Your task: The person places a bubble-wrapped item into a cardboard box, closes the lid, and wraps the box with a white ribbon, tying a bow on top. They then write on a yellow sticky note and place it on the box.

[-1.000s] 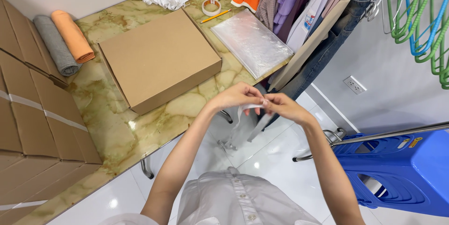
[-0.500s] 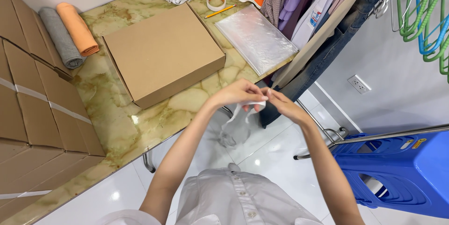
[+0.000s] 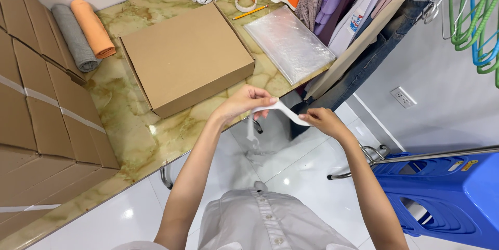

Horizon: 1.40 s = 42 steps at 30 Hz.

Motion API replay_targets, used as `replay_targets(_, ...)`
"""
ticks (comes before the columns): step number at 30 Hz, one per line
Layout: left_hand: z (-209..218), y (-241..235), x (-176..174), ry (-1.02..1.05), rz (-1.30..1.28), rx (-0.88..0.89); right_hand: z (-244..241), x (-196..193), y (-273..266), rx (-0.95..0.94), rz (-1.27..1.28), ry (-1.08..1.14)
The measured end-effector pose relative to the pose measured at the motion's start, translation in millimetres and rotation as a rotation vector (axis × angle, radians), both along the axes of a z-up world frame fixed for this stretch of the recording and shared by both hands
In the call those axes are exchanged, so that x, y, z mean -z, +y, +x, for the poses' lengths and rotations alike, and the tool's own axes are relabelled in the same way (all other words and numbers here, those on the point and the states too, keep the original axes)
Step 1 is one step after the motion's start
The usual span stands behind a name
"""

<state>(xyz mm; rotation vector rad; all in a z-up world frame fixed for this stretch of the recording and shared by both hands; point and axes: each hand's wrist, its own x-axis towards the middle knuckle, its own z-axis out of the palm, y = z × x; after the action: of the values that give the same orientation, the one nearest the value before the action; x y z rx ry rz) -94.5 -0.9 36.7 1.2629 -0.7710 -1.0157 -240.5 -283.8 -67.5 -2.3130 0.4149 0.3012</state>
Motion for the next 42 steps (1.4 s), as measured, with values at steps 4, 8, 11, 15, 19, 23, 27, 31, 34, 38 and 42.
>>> replay_targets(4,-6,-10,2,-0.062,0.068,0.038,3,-58,58,-0.046,0.418,-0.128)
replay_targets(8,-12,-29,25,-0.130,0.060,0.123,12,-82,90,-0.131,0.775,-0.224)
replay_targets(11,-13,-24,25,-0.142,0.067,0.109,19,-44,65,-0.078,0.743,-0.220)
replay_targets(15,-10,2,20,-0.048,0.007,0.005,13,-27,29,-0.088,0.508,-0.192)
replay_targets(19,-5,17,30,0.098,-0.043,-0.119,5,-50,32,-0.069,0.399,-0.107)
replay_targets(23,-16,9,18,0.015,-0.047,-0.048,11,-56,56,-0.088,0.603,-0.101)
replay_targets(27,-23,-4,17,-0.008,-0.083,0.016,25,-55,68,-0.187,0.674,-0.251)
replay_targets(31,-16,14,19,0.010,-0.092,-0.056,22,-48,50,-0.179,0.633,-0.260)
replay_targets(34,-11,33,16,0.056,-0.065,-0.148,12,-61,45,-0.105,0.587,-0.219)
replay_targets(38,-7,46,21,0.003,-0.020,-0.216,12,-78,47,-0.045,0.585,-0.248)
replay_targets(42,0,65,39,-0.090,0.033,-0.333,23,-78,60,-0.038,0.451,-0.329)
